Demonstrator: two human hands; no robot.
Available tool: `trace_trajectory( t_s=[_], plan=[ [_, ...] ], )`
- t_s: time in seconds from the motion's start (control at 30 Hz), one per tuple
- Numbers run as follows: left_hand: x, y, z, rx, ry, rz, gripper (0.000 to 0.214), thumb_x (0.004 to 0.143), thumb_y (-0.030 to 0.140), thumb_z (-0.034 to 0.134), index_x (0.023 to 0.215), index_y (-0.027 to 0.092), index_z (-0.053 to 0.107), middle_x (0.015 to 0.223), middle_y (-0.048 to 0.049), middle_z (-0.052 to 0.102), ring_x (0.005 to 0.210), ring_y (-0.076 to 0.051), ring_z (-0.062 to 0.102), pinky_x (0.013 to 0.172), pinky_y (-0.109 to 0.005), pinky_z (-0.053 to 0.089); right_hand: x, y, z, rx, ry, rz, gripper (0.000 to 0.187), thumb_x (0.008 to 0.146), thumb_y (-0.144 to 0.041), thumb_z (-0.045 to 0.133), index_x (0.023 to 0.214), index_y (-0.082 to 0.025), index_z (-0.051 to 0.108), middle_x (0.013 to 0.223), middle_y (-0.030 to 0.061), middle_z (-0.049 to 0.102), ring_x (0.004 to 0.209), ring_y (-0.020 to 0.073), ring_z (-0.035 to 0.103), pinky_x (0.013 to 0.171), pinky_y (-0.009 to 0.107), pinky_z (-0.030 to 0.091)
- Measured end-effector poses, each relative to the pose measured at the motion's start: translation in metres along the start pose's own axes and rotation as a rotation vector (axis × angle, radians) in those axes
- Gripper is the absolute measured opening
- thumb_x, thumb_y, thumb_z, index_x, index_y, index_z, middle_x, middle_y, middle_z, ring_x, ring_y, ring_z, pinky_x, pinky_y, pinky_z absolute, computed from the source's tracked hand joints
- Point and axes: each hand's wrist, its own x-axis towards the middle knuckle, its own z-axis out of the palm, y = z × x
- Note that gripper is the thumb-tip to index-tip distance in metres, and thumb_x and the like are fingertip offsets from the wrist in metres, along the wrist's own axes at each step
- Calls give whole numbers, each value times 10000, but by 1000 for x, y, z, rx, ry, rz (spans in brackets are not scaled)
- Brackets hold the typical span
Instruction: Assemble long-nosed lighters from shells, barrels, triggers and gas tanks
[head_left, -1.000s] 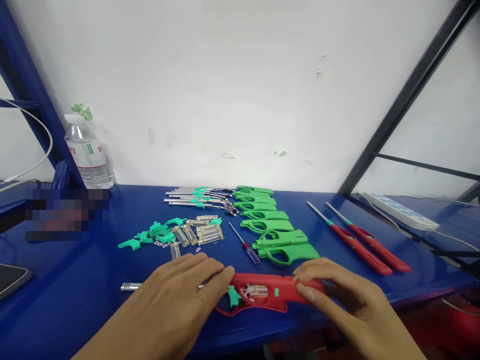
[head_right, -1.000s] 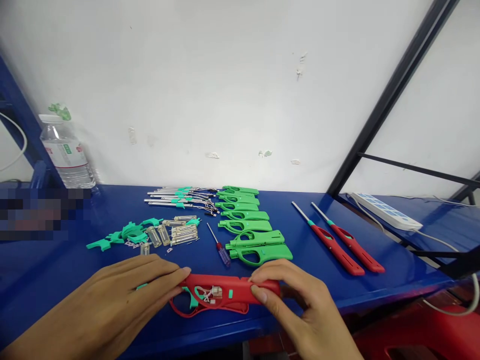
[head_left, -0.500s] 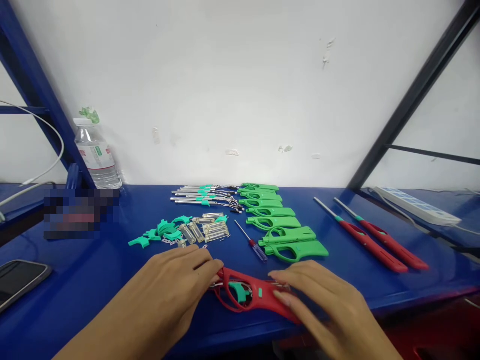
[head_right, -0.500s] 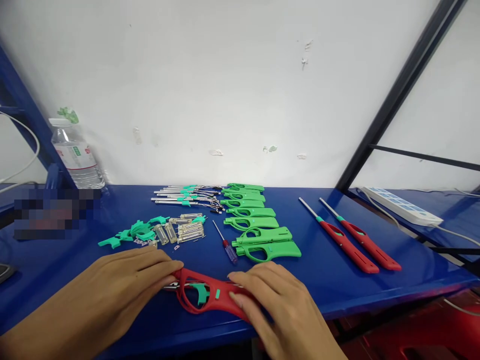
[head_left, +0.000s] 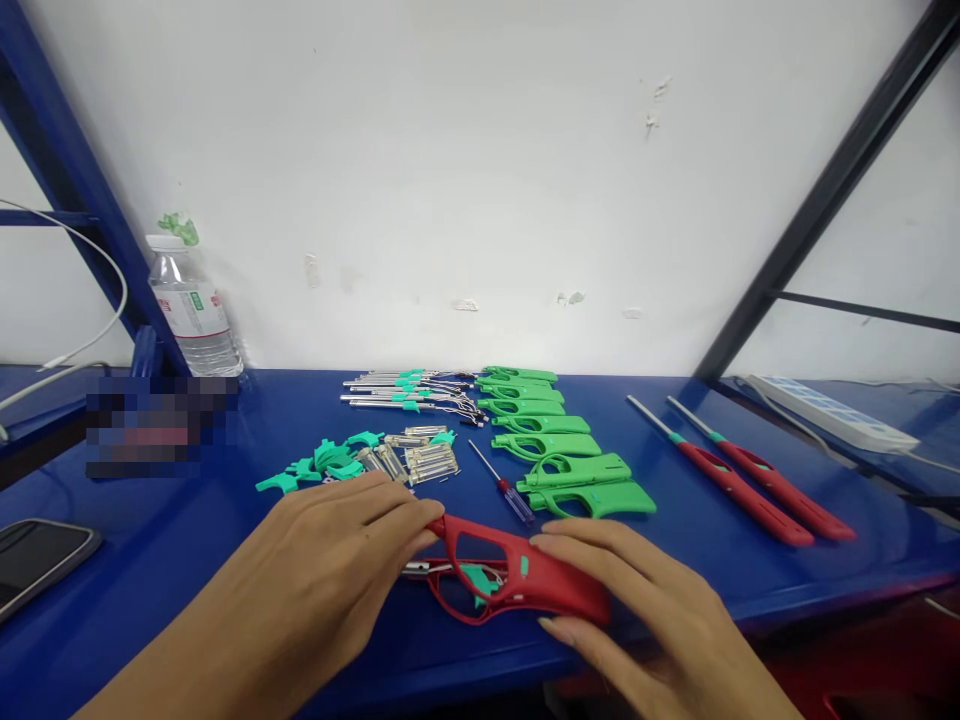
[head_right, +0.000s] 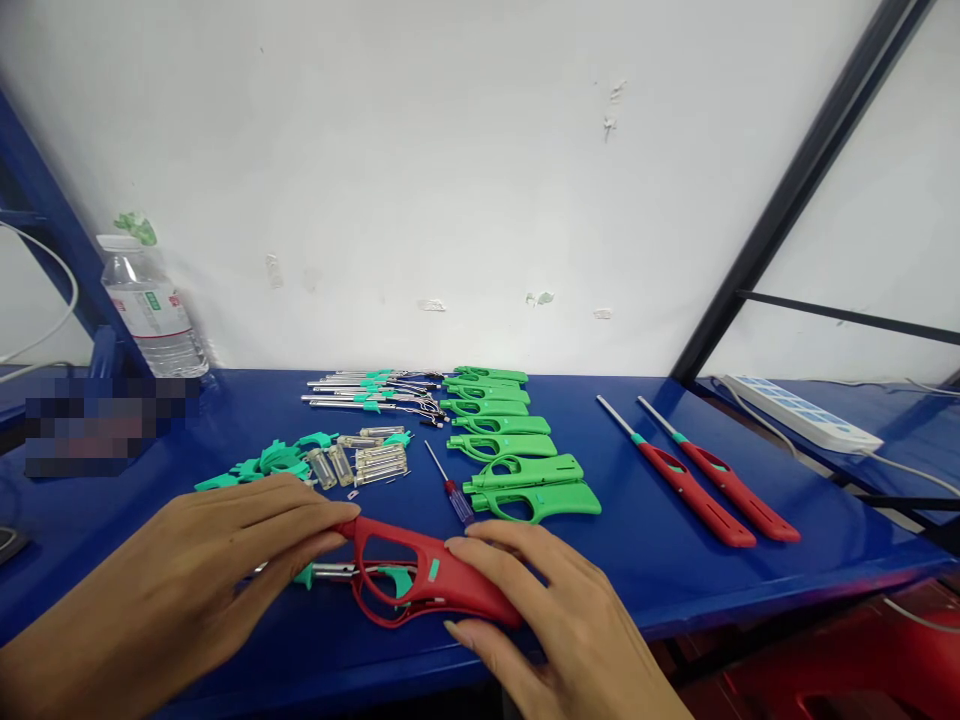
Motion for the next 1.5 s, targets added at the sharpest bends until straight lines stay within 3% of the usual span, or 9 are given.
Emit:
trace_trajectory(
  t_s=[0.17,0.33,0.5,0.67,1.07,1.33,1.5],
  plan=[
    [2,2,6,-1,-74,-36,278,1067,106,487,1121,187,748,1019,-81,800,866,-267,757,771,-390,587,4,4,0,53,-48,6,338,1041,-356,693,1378,-339,677,1264,11,784,1092,190,779,953,269,636],
    [5,7,10,-73,-353,-184,239,1022,90,560,989,225,755,1023,-51,762,921,-254,731,790,-350,563,4,6,-4,40,-127,-15,323,1046,-375,686,1369,-357,692,1260,0,797,1099,221,770,967,336,632],
    [5,7,18,-100,-491,-293,265,1020,97,538,1004,227,767,1036,-61,740,992,-287,718,862,-406,564,7,5,1,79,-222,-5,329,1053,-362,675,1378,-317,700,1301,27,786,1159,248,736,1029,381,598],
    [11,10,13,-85,-658,-402,287,1040,108,509,1056,208,778,1090,-93,740,1038,-306,732,905,-442,574,9,3,8,141,-281,31,315,1045,-350,689,1357,-315,710,1302,26,779,1173,246,715,1067,411,575],
    [10,9,19,-95,-642,-387,315,1030,107,487,1004,212,783,1070,-96,745,1012,-289,735,894,-411,573,4,4,13,170,-255,60,332,1042,-325,689,1372,-318,722,1303,38,783,1179,260,726,1072,439,582],
    [7,9,24,-99,-541,-402,315,979,81,505,876,216,770,994,-77,751,920,-255,743,808,-347,547,3,1,16,330,-245,179,240,1045,-357,693,1272,-299,749,1254,40,783,1159,230,724,1022,358,587],
    [12,12,21,-79,-608,-463,280,963,77,565,870,222,786,1001,-71,753,926,-261,761,785,-330,561,8,-1,17,340,-242,203,176,1022,-307,727,1194,-278,748,1169,42,774,1101,242,710,1005,387,560]
  ],
)
